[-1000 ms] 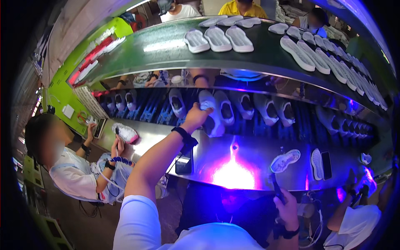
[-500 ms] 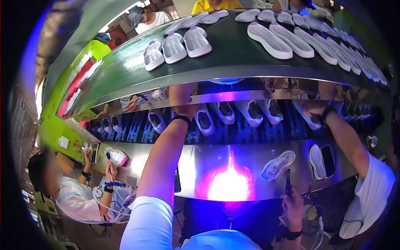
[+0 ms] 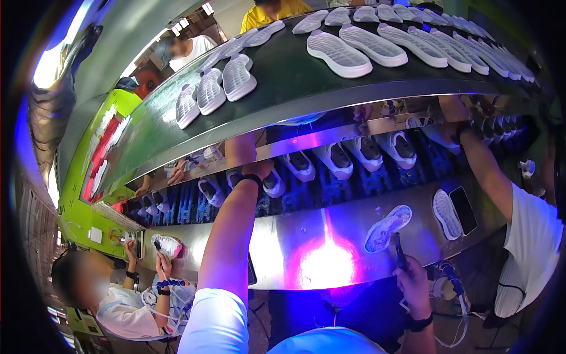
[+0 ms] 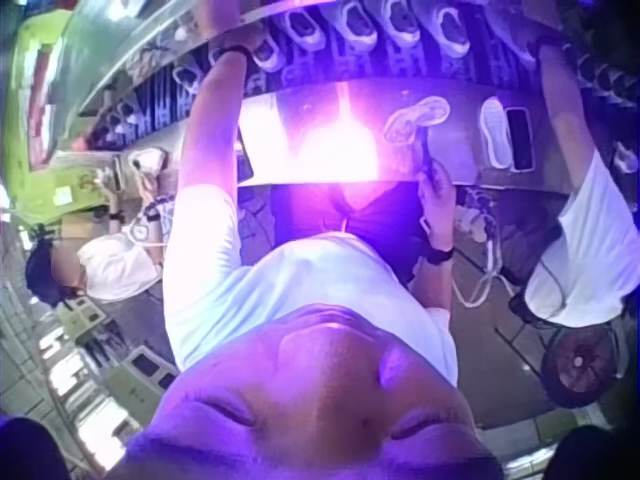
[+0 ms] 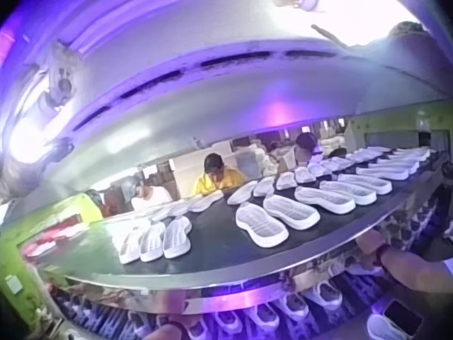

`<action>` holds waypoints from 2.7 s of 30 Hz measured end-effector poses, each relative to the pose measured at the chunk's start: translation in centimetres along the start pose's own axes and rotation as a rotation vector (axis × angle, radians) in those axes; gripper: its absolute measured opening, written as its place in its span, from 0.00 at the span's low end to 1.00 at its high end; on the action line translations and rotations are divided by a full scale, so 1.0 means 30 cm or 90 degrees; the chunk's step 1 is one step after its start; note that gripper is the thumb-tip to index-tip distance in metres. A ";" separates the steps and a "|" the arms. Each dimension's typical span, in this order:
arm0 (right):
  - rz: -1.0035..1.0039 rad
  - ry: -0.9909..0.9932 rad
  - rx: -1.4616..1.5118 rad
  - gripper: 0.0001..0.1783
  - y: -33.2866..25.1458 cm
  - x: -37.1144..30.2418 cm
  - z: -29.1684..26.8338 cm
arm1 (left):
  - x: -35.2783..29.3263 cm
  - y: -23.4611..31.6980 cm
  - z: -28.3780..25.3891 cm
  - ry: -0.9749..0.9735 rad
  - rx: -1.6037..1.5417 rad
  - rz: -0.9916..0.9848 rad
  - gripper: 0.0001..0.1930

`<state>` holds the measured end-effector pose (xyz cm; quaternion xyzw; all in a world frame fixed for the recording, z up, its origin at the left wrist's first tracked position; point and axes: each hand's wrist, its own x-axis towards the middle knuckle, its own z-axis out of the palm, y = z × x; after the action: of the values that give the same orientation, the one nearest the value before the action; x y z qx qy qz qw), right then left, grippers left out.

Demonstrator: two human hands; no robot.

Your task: Applying adhesive or sealant to shoe components using a brush under a specialized light on an assembly line.

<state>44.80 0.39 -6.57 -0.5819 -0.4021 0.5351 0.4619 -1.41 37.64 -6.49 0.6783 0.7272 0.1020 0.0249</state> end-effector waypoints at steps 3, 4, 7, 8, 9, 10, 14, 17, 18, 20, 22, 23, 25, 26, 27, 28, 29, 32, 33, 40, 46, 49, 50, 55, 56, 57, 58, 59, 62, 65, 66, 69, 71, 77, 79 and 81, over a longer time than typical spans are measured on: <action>0.014 0.005 0.025 0.22 -0.004 -0.003 0.005 | -0.005 0.081 -0.042 -0.036 -0.008 -0.066 0.29; 0.008 -0.005 0.029 0.23 -0.011 0.004 0.010 | 0.024 0.075 -0.020 -0.025 -0.013 -0.062 0.30; -0.006 -0.003 0.026 0.24 -0.014 0.001 0.034 | 0.134 0.133 0.105 -0.002 -0.034 -0.055 0.30; -0.019 0.007 0.026 0.24 -0.010 -0.004 0.039 | 0.164 0.145 0.156 0.002 -0.044 -0.051 0.31; -0.013 0.015 0.015 0.24 -0.002 -0.005 0.042 | 0.199 0.161 0.207 0.005 -0.055 -0.046 0.31; -0.016 0.018 0.021 0.24 0.010 -0.003 0.045 | 0.227 0.149 0.242 0.010 -0.066 -0.045 0.31; -0.006 0.015 0.024 0.23 0.028 0.004 0.059 | 0.211 0.079 0.328 0.098 -0.024 -0.050 0.32; 0.019 0.026 0.026 0.22 0.090 0.029 0.022 | 0.101 0.188 0.206 0.002 -0.081 -0.016 0.28; 0.024 0.043 0.015 0.22 0.100 0.033 0.019 | 0.029 0.243 0.124 -0.139 -0.182 -0.080 0.30; 0.043 0.055 0.006 0.22 0.138 0.050 0.017 | -0.130 0.318 0.023 -0.289 -0.275 -0.158 0.33; 0.022 0.056 0.048 0.22 0.178 0.056 0.014 | -0.364 0.322 0.015 -0.180 -0.125 0.002 0.31; 0.027 0.048 0.051 0.22 0.192 0.069 0.021 | -0.487 0.270 0.023 -0.135 -0.118 0.130 0.31; 0.013 0.029 0.088 0.22 0.205 0.058 0.046 | -0.691 0.221 0.001 -0.220 -0.189 0.419 0.33; 0.010 0.017 0.093 0.22 0.204 0.056 0.061 | -0.790 0.159 0.076 -0.377 -0.128 0.289 0.35; 0.012 0.022 0.089 0.22 0.198 0.040 0.071 | -0.911 0.251 -0.029 -0.297 -0.011 0.359 0.37; 0.001 0.018 0.084 0.21 0.176 0.015 0.094 | -0.988 0.297 -0.090 -0.251 0.036 0.452 0.39; -0.012 0.011 0.081 0.20 0.156 -0.013 0.121 | -1.039 0.296 -0.103 -0.249 0.020 0.505 0.41; -0.039 0.027 0.071 0.20 0.113 -0.096 0.193 | -1.195 0.311 -0.048 -0.121 0.057 0.592 0.40; -0.046 0.023 0.066 0.20 0.095 -0.136 0.218 | -1.261 0.328 -0.015 -0.069 0.100 0.596 0.37; -0.087 0.034 0.014 0.26 0.083 -0.357 0.335 | -1.406 0.211 -0.025 0.108 0.153 0.761 0.25; -0.112 0.005 -0.090 0.26 0.078 -0.428 0.387 | -1.432 0.045 -0.198 0.184 -0.192 0.454 0.38; -0.123 -0.022 -0.116 0.24 0.105 -0.439 0.456 | -1.567 0.003 -0.188 0.211 -0.319 0.347 0.40; -0.163 -0.044 -0.184 0.23 0.110 -0.436 0.475 | -1.611 -0.012 -0.194 0.209 -0.333 0.347 0.42; -0.313 -0.122 -0.430 0.21 0.132 -0.413 0.575 | -1.780 -0.077 -0.114 0.144 -0.320 0.343 0.42; -0.317 -0.127 -0.435 0.21 0.165 -0.401 0.584 | -1.799 -0.085 -0.096 0.148 -0.320 0.348 0.41; -0.317 -0.129 -0.437 0.21 0.180 -0.387 0.599 | -1.814 -0.093 -0.079 0.152 -0.318 0.354 0.40; -0.316 -0.139 -0.422 0.20 0.189 -0.375 0.618 | -1.829 -0.108 -0.058 0.139 -0.330 0.353 0.38; -0.316 -0.147 -0.406 0.20 0.194 -0.364 0.637 | -1.837 -0.119 -0.044 0.140 -0.332 0.351 0.38; -0.301 -0.151 -0.392 0.20 0.213 -0.330 0.672 | -1.846 -0.135 -0.016 0.151 -0.314 0.379 0.38; -0.288 -0.154 -0.381 0.21 0.261 -0.298 0.679 | -1.843 -0.144 -0.003 0.125 -0.312 0.393 0.37; -0.283 -0.159 -0.382 0.21 0.270 -0.296 0.681 | -1.846 -0.147 0.001 0.122 -0.310 0.394 0.36; -0.183 -0.204 -0.337 0.22 0.259 -0.333 0.675 | -1.853 -0.153 0.007 0.111 -0.339 0.385 0.32; -0.187 -0.213 -0.329 0.22 0.264 -0.351 0.669 | -1.850 -0.158 0.002 0.104 -0.368 0.374 0.30; -0.200 -0.202 -0.349 0.22 0.282 -0.342 0.694 | -1.806 -0.179 0.015 0.099 -0.333 0.392 0.28; -0.187 -0.201 -0.362 0.22 0.280 -0.345 0.700 | -1.782 -0.193 0.014 0.096 -0.323 0.396 0.28; -0.128 -0.256 -0.335 0.24 0.287 -0.376 0.681 | -1.768 -0.198 0.024 0.093 -0.329 0.397 0.28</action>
<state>23.09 -10.41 -12.10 -0.5213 -0.6650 0.4687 0.2577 -2.94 -15.23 -13.68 0.8284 0.4374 0.3319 0.1105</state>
